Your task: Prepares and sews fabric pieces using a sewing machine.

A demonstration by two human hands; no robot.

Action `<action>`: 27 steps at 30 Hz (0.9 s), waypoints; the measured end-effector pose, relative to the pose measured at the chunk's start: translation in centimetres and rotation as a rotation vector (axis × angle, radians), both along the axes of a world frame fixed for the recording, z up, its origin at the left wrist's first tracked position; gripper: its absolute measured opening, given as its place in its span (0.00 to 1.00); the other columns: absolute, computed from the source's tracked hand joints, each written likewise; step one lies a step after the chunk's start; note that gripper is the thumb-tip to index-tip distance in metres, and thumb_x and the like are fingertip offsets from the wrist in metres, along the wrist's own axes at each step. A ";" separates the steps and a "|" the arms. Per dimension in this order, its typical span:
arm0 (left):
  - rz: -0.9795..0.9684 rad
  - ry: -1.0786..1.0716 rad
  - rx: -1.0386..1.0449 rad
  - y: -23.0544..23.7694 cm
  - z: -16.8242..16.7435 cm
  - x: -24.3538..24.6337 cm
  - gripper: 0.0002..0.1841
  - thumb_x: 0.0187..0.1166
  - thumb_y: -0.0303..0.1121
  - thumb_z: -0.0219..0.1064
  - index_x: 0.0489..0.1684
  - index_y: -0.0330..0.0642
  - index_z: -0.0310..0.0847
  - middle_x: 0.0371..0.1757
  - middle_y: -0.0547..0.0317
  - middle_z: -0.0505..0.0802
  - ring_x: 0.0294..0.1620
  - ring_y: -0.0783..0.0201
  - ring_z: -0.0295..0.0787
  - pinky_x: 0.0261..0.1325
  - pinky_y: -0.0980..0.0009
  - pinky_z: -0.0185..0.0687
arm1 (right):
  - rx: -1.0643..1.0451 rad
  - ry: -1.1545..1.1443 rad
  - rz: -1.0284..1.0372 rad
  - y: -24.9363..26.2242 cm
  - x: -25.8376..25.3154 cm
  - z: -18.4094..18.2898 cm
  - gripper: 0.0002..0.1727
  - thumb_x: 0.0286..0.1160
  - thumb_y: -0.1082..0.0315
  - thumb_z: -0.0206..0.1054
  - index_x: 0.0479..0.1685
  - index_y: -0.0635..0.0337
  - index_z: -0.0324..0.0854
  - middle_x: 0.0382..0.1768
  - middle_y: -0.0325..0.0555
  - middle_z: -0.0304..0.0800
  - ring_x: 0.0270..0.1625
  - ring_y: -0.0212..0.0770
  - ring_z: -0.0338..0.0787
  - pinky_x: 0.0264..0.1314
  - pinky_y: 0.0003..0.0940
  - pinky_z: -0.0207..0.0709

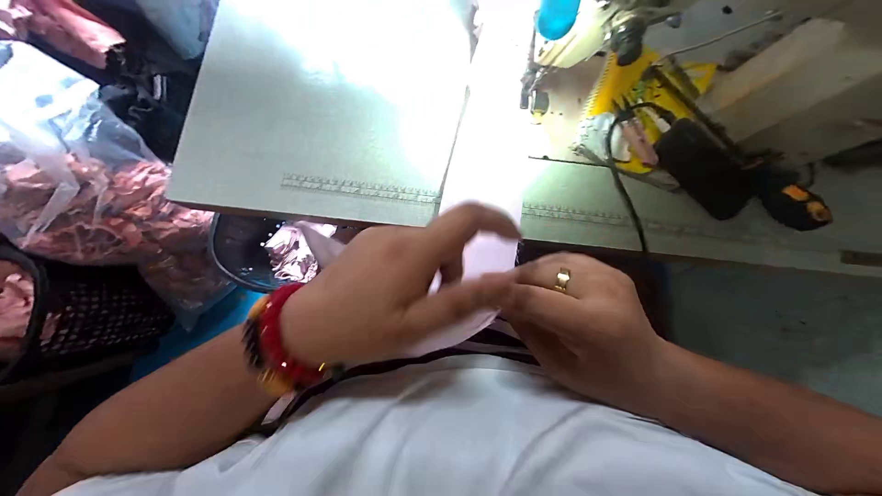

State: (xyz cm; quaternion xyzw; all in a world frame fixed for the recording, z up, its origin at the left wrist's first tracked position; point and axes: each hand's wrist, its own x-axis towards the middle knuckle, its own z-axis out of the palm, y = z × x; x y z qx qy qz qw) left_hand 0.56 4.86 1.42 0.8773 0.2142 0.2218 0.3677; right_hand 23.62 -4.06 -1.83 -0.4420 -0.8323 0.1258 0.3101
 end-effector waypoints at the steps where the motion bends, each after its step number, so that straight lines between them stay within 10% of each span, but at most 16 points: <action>1: 0.027 0.038 -0.069 1.1 -1.0 1.8 0.21 0.90 0.47 0.52 0.68 0.44 0.81 0.26 0.70 0.86 0.23 0.76 0.80 0.26 0.76 0.79 | -0.063 0.017 -0.016 -0.8 0.9 -0.7 0.11 0.83 0.66 0.61 0.46 0.52 0.91 0.41 0.43 0.97 0.44 0.38 0.94 0.46 0.36 0.85; 3: 0.040 0.181 0.002 3.3 -4.0 5.2 0.22 0.91 0.46 0.53 0.73 0.44 0.81 0.53 0.57 0.93 0.55 0.59 0.89 0.60 0.54 0.83 | -0.165 0.041 -0.022 -2.0 2.3 -2.0 0.11 0.84 0.65 0.60 0.48 0.52 0.90 0.42 0.46 0.96 0.43 0.41 0.95 0.42 0.39 0.86; 5: 0.061 0.318 0.183 4.2 -7.3 7.6 0.27 0.89 0.50 0.53 0.80 0.47 0.78 0.77 0.51 0.85 0.82 0.47 0.76 0.85 0.34 0.56 | -0.235 0.075 0.006 -2.4 3.4 -3.3 0.11 0.85 0.65 0.59 0.47 0.53 0.89 0.44 0.46 0.96 0.46 0.40 0.95 0.45 0.37 0.87; 9: 0.181 0.468 0.372 3.7 -9.9 8.5 0.31 0.89 0.55 0.51 0.82 0.47 0.76 0.85 0.46 0.77 0.90 0.38 0.62 0.83 0.17 0.27 | -0.239 0.124 0.067 -2.0 4.4 -4.5 0.11 0.85 0.65 0.60 0.45 0.53 0.89 0.42 0.44 0.96 0.51 0.38 0.95 0.59 0.37 0.87; 14: 0.203 0.458 0.446 4.9 -10.2 8.6 0.27 0.88 0.52 0.53 0.79 0.50 0.80 0.81 0.47 0.82 0.87 0.40 0.69 0.83 0.17 0.27 | -0.152 0.102 0.076 0.2 5.0 -5.1 0.11 0.84 0.67 0.59 0.44 0.53 0.89 0.39 0.45 0.96 0.46 0.40 0.95 0.48 0.37 0.87; 23: 0.129 0.534 0.457 13.0 -10.2 9.6 0.28 0.90 0.53 0.45 0.84 0.57 0.76 0.86 0.51 0.78 0.89 0.41 0.66 0.81 0.15 0.22 | 0.051 -0.008 0.066 6.6 7.0 -7.8 0.13 0.80 0.71 0.60 0.42 0.58 0.94 0.44 0.49 0.98 0.51 0.43 0.98 0.60 0.41 0.89; 27: 0.118 0.531 0.414 15.7 -10.1 10.2 0.28 0.92 0.51 0.44 0.84 0.53 0.75 0.89 0.48 0.73 0.93 0.40 0.58 0.83 0.17 0.24 | 0.035 -0.008 -0.064 8.7 7.1 -8.3 0.13 0.77 0.71 0.61 0.45 0.59 0.94 0.43 0.50 0.97 0.44 0.48 0.97 0.42 0.44 0.89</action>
